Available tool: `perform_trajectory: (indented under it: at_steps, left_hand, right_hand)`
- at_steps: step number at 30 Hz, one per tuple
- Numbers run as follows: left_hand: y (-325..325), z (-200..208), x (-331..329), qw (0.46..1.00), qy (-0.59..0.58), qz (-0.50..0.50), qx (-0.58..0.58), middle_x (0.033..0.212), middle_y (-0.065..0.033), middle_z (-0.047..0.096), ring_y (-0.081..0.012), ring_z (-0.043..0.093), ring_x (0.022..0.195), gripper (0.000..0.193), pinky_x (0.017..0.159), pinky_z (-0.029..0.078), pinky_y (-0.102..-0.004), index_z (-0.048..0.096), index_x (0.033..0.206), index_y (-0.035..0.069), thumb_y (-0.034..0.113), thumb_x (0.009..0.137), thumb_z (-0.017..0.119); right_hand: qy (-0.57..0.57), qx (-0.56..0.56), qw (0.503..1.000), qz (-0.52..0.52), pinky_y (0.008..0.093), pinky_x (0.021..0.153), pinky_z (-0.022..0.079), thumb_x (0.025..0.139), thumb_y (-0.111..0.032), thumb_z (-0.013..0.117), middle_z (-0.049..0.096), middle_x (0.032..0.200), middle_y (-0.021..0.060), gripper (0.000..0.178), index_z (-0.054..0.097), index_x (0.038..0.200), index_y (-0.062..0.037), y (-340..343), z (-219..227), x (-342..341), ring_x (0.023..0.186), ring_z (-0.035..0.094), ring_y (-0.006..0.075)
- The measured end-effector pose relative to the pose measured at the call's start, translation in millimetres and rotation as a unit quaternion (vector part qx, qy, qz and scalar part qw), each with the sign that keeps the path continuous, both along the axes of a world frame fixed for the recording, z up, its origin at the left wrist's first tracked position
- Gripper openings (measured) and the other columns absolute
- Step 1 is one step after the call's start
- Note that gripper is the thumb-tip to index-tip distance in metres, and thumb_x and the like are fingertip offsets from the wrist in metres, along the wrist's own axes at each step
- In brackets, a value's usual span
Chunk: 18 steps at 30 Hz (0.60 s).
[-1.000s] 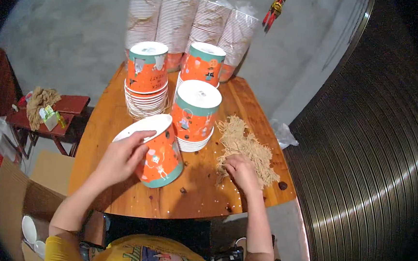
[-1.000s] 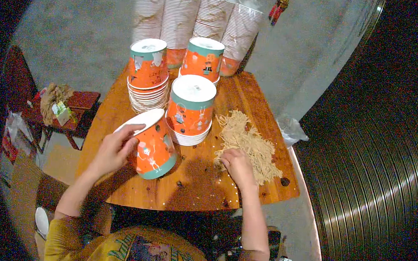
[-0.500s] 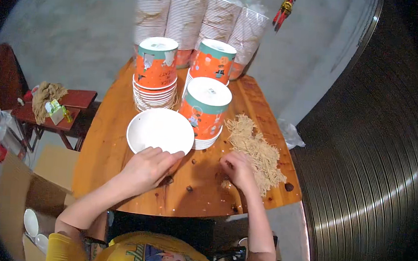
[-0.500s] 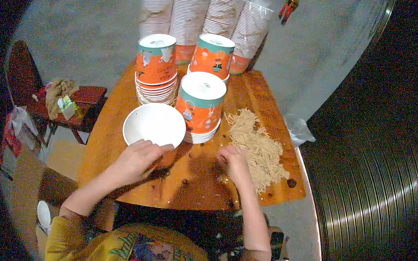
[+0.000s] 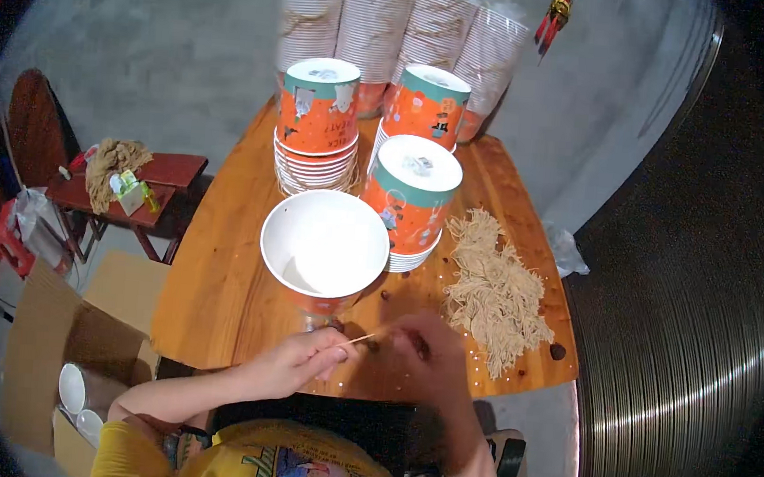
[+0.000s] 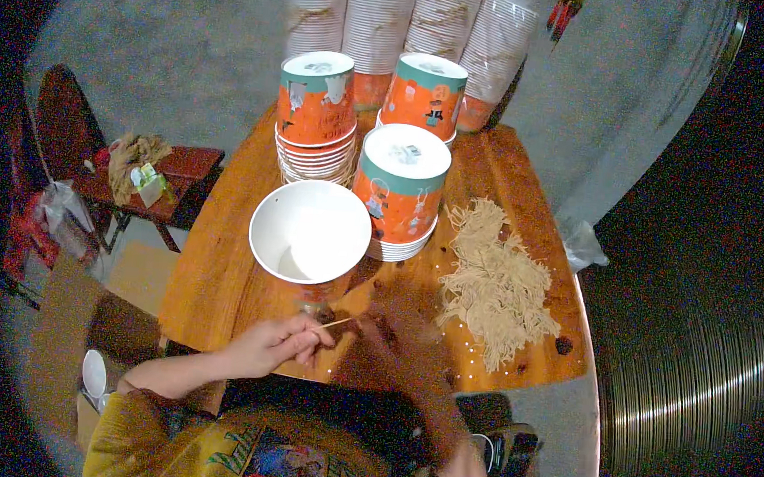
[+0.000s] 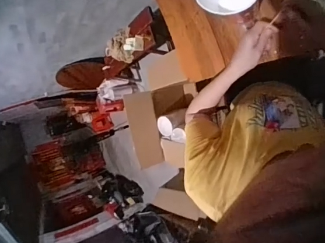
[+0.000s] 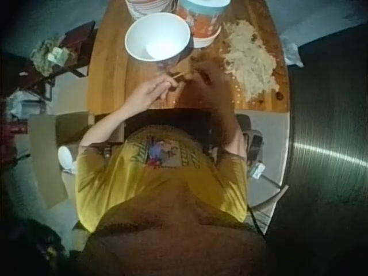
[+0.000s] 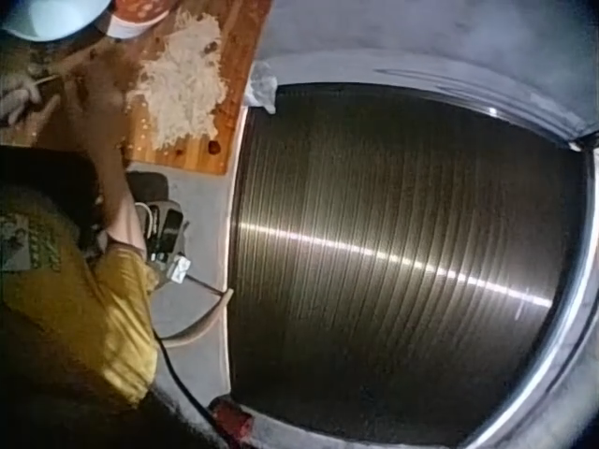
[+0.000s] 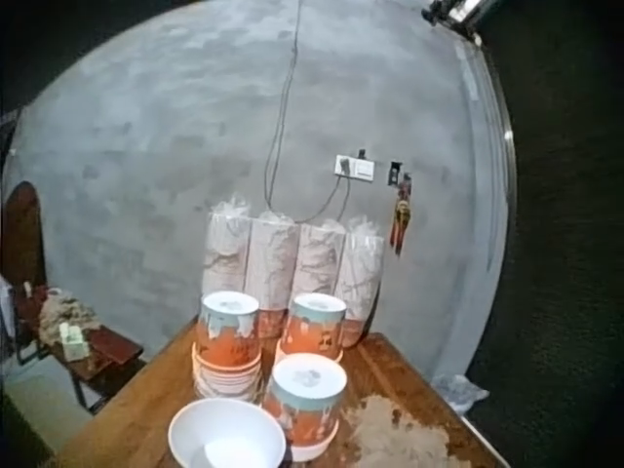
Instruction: Attaching wire handles to paper buckets and stacking them on a table.
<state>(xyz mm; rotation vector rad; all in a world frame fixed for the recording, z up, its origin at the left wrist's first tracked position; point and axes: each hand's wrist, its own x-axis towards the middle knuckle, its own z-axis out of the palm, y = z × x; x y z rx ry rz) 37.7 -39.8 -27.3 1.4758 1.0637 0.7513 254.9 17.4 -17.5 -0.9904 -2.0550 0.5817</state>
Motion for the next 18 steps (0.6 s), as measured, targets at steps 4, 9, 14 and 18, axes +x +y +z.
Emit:
perform_trajectory:
  at_steps: [4,9,14,18]
  left_hand:
    - [-3.1,4.5,-14.1,0.982,0.157,0.041,0.097,0.074,-0.0091,0.058,-0.0210,0.060,0.068,0.019,0.060,0.047,-0.0325,0.056,0.103,0.006,0.022,0.097,0.047]
    - [0.4,6.8,-21.5,0.901,0.314,0.051,0.294,0.069,-0.0108,0.059,-0.0300,0.061,0.067,0.018,0.061,0.049,-0.0380,0.056,0.099,0.009,0.025,0.092,0.055]
    - [8.0,18.6,1.1,0.809,0.344,0.019,0.476,0.061,-0.0045,0.052,-0.0234,0.055,0.059,0.014,0.060,0.044,-0.0338,0.053,0.080,0.009,0.020,0.085,0.060]
    - [17.4,29.0,8.9,0.765,0.378,0.006,0.521,0.074,-0.0060,0.049,-0.0230,0.051,0.072,0.018,0.068,0.042,-0.0328,0.053,0.081,0.007,0.022,0.082,0.064]
  right_hand:
    - [0.015,-0.040,0.998,-0.040,0.0286,0.058,0.044,0.081,-0.012,0.066,0.059,0.078,0.0055,0.016,0.061,0.094,-0.0050,11.8,-25.3,12.6,0.067,0.055,0.0131]
    - [-0.108,0.093,0.988,-0.059,0.0311,0.073,0.046,0.085,-0.015,0.062,0.062,0.096,0.0091,0.020,0.061,0.102,-0.0043,19.1,-30.4,14.3,0.087,0.059,0.0169]
    - [0.176,-0.194,0.953,0.151,0.0317,0.081,0.047,0.090,-0.011,0.054,0.062,0.105,0.0093,0.021,0.057,0.108,-0.0009,-10.9,-36.8,-19.9,0.095,0.059,0.0180]
    - [0.158,-0.215,0.960,0.089,0.0318,0.069,0.047,0.090,-0.014,0.056,0.058,0.083,0.0061,0.014,0.057,0.097,-0.0028,-9.2,-35.6,-18.5,0.073,0.056,0.0162]
